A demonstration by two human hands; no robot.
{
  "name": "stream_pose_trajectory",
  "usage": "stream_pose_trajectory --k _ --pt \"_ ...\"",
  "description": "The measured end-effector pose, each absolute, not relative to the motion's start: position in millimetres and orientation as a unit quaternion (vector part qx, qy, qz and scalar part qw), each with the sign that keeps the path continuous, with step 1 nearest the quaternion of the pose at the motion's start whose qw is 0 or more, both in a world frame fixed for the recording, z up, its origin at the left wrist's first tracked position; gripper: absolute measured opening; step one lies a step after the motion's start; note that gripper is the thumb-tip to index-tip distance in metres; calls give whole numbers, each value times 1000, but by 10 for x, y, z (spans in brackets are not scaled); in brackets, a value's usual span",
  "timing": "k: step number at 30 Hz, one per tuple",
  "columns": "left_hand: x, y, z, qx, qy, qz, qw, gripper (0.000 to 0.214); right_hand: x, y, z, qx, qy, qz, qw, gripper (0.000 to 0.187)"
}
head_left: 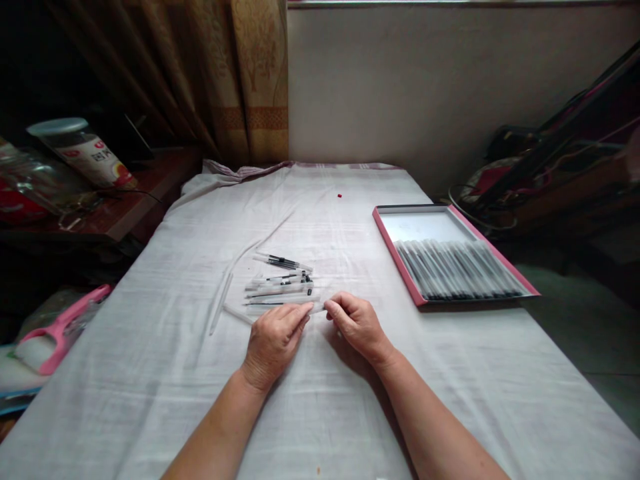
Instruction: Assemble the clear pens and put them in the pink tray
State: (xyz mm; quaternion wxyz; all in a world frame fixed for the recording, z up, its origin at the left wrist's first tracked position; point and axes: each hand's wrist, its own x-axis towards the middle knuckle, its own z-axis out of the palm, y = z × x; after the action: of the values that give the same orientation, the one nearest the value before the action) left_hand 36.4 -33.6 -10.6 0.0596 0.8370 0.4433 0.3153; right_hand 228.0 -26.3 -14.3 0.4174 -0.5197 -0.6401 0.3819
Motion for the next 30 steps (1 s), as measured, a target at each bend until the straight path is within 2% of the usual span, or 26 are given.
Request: stream_pose_trajectory --k 2,7,12,15,17,22,27,30 --pt "367 -338 -99 837 443 315 58 25 2279 -263 -145 -520 -643 375 419 28" --pt "360 -338 -85 835 447 316 53 26 2281 -260 -121 -493 -656 378 429 14" --pt "363 -337 -93 836 446 315 56 25 2282 -267 -114 -519 -657 354 416 28" --pt "361 -334 -96 833 449 318 58 26 2293 -275 -126 -501 -646 391 423 16" --pt "358 -333 -98 832 449 320 60 26 2295 -277 -128 -492 -645 402 426 15" --pt "366 -342 -88 826 452 327 80 25 2274 -278 -109 -494 -671 359 420 10" --pt "336 -334 -26 806 491 315 95 33 2317 -278 -80 -506 -615 383 468 11" --pt "281 -309 16 797 507 309 112 29 2354 -265 -54 -510 -563 406 507 13"
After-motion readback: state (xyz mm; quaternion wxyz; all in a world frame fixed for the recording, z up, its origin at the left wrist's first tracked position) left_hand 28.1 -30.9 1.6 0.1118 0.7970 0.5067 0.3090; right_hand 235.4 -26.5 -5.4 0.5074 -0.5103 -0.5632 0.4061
